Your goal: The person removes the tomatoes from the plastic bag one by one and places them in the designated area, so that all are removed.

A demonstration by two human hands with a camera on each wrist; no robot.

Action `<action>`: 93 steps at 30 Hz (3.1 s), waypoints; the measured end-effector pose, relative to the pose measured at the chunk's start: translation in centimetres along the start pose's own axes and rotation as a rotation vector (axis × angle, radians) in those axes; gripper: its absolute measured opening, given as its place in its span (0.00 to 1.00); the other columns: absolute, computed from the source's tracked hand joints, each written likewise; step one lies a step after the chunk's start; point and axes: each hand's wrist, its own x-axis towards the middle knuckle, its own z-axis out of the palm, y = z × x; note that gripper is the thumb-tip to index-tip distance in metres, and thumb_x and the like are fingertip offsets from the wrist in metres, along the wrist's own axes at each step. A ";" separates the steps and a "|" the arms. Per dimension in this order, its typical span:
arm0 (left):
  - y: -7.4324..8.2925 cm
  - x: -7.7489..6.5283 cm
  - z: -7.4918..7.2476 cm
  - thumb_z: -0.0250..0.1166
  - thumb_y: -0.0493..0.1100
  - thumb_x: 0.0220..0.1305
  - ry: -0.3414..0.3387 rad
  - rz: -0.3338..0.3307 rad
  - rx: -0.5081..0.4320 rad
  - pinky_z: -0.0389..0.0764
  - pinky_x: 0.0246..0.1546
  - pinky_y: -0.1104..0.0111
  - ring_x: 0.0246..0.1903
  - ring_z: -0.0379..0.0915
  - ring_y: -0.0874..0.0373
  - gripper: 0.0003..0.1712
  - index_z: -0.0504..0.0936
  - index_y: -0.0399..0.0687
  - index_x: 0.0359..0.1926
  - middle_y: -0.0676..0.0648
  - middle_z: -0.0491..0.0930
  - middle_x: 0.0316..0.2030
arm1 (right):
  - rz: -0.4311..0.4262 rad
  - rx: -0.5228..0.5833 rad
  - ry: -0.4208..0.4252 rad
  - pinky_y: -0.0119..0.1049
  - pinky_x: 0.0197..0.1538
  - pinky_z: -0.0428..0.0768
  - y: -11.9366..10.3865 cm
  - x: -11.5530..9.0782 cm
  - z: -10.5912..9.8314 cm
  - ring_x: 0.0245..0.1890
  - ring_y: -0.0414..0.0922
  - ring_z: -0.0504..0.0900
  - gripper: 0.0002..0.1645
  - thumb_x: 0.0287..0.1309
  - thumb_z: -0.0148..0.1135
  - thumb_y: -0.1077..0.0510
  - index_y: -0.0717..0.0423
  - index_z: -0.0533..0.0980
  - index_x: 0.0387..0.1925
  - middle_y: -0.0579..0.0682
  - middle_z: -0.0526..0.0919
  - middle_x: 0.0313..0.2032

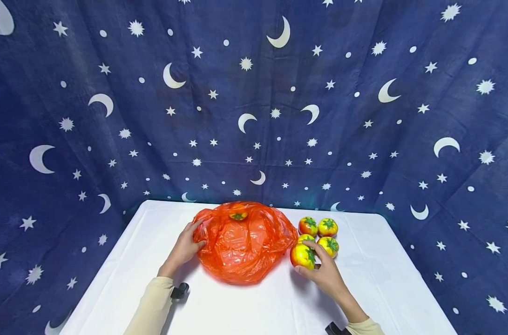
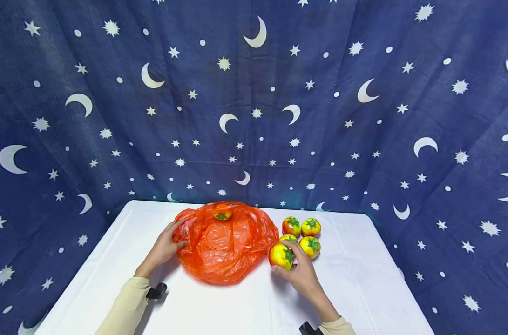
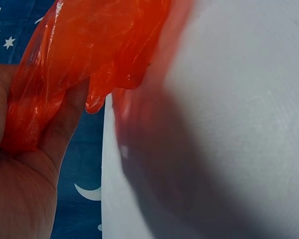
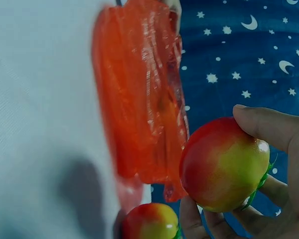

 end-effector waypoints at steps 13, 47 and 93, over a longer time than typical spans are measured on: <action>0.0 0.2 0.0 0.69 0.31 0.54 -0.003 -0.011 -0.001 0.63 0.68 0.42 0.67 0.62 0.33 0.43 0.63 0.42 0.71 0.33 0.65 0.64 | 0.041 -0.084 -0.005 0.44 0.49 0.81 1.7 -1.0 -0.5 0.57 0.55 0.75 0.43 0.39 0.81 0.53 0.48 0.73 0.61 0.55 0.76 0.58; 0.0 -0.2 0.0 0.69 0.29 0.54 0.021 0.014 -0.015 0.63 0.68 0.41 0.66 0.62 0.33 0.43 0.65 0.41 0.71 0.32 0.66 0.65 | 0.083 -0.212 -0.083 0.66 0.67 0.65 4.5 -1.5 -0.1 0.66 0.61 0.70 0.47 0.41 0.80 0.54 0.47 0.69 0.65 0.57 0.72 0.65; -0.1 -0.4 -0.3 0.69 0.33 0.56 0.001 -0.021 0.002 0.61 0.68 0.39 0.67 0.60 0.32 0.42 0.64 0.43 0.71 0.31 0.63 0.67 | 0.115 -0.172 -0.041 0.25 0.40 0.80 5.5 -0.6 0.2 0.56 0.52 0.80 0.39 0.45 0.78 0.56 0.51 0.73 0.61 0.53 0.77 0.60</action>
